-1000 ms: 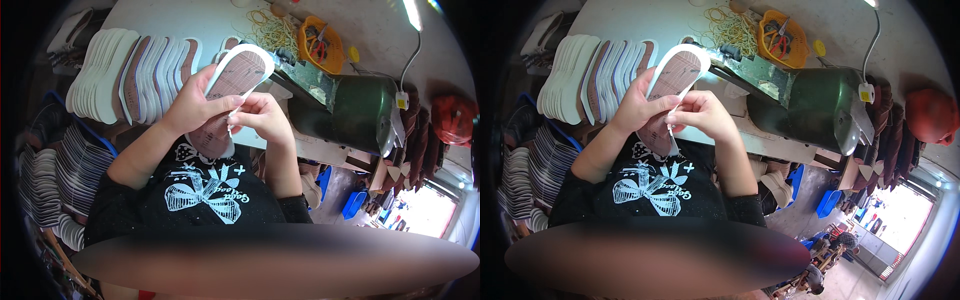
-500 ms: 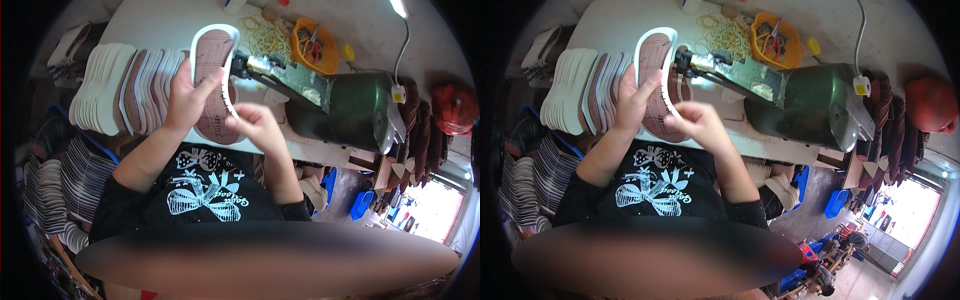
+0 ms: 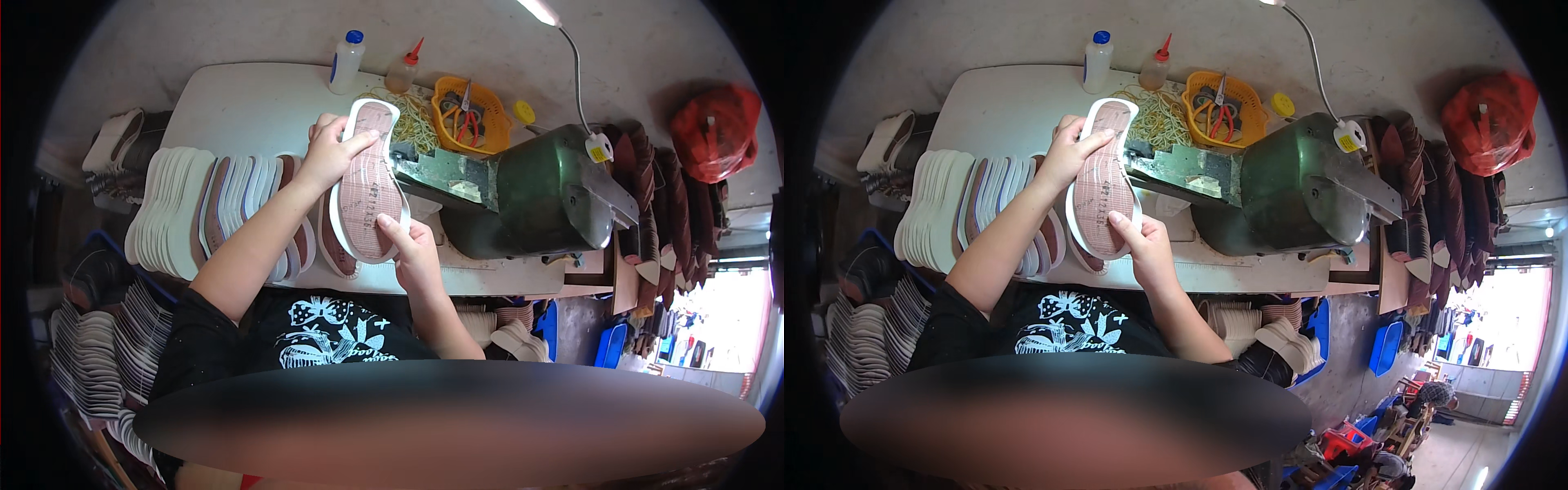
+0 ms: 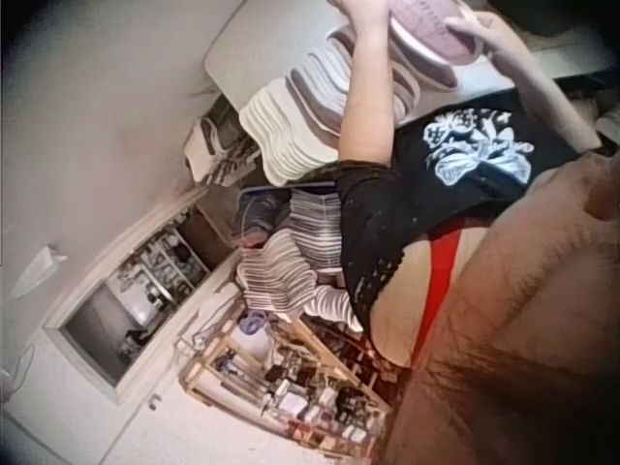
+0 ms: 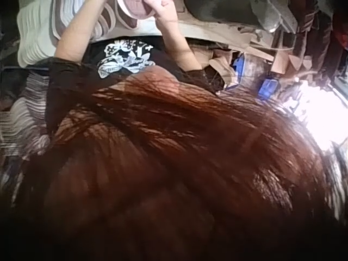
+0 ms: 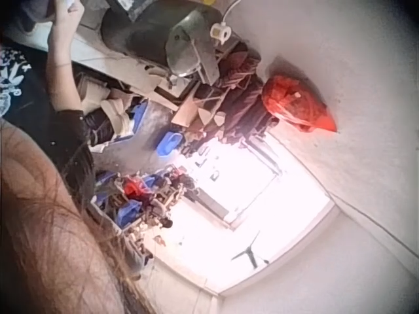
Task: The recorder is seen manually attaching insoles to the inner part of shoe uppers at a workstation.
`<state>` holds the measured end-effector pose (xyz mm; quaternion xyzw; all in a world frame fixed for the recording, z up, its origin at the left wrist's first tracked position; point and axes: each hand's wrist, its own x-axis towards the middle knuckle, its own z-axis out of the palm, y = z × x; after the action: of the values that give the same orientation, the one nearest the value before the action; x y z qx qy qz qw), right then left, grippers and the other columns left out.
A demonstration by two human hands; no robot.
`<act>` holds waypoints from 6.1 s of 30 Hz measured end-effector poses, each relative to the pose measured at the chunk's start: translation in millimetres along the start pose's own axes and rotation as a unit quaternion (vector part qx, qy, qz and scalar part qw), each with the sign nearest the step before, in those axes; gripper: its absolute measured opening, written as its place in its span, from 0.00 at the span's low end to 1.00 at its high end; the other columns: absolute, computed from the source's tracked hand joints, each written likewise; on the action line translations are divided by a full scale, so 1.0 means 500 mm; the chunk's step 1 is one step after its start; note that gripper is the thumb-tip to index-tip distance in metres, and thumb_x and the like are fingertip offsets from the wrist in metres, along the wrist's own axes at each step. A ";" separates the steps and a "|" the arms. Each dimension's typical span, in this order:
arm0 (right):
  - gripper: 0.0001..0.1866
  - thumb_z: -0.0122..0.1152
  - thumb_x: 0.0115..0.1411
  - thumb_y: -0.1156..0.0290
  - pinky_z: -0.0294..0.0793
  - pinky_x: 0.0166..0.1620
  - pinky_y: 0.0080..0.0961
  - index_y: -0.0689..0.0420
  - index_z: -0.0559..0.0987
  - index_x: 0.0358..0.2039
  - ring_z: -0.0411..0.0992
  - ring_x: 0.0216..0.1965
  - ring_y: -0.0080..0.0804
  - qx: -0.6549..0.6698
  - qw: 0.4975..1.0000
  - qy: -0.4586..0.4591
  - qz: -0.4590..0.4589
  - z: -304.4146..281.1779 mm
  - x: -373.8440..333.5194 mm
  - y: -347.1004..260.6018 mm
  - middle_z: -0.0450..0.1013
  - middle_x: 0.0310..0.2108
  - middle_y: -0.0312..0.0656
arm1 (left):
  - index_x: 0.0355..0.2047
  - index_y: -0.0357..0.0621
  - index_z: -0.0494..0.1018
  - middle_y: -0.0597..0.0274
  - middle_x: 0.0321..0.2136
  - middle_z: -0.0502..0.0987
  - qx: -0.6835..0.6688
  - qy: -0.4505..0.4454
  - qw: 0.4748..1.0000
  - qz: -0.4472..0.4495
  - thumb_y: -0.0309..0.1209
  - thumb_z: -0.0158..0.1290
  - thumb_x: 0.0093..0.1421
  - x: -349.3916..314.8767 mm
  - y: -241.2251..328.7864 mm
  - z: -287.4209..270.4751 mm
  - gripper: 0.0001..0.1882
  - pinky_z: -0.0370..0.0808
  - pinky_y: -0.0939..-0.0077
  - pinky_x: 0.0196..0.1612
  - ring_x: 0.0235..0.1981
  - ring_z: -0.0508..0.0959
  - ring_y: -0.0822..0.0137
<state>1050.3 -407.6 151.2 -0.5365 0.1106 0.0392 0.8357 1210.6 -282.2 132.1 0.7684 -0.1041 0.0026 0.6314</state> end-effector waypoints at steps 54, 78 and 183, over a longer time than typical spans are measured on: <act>0.20 0.49 0.64 0.58 0.78 0.34 0.21 0.66 0.74 0.40 0.77 0.33 0.31 0.148 0.988 0.039 0.023 0.071 0.114 -0.028 0.76 0.34 0.46 | 0.33 0.38 0.72 0.67 0.26 0.74 0.147 -0.523 0.832 -0.108 0.43 0.57 0.55 0.162 0.097 -0.111 0.18 0.67 0.81 0.32 0.28 0.70 0.78; 0.15 0.63 0.54 0.63 0.64 0.23 0.12 0.63 0.78 0.33 0.69 0.23 0.15 -0.081 0.992 -0.054 0.084 0.015 0.037 0.010 0.75 0.26 0.36 | 0.28 0.31 0.75 0.53 0.16 0.75 0.118 -0.350 0.883 -0.289 0.58 0.48 0.56 -0.010 0.141 -0.091 0.34 0.72 0.78 0.12 0.11 0.76 0.68; 0.17 0.65 0.53 0.64 0.72 0.33 0.24 0.65 0.76 0.36 0.73 0.27 0.25 -0.320 0.944 -0.080 -0.035 0.050 0.013 0.098 0.75 0.23 0.43 | 0.25 0.38 0.73 0.64 0.20 0.74 -0.130 -0.250 0.958 -0.045 0.44 0.49 0.61 -0.049 0.019 -0.304 0.20 0.68 0.87 0.26 0.21 0.73 0.77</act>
<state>1051.2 -364.7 115.9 -0.7741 0.0061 0.0857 0.6272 1204.2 -132.6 168.9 0.6597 -0.2233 -0.2317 0.6792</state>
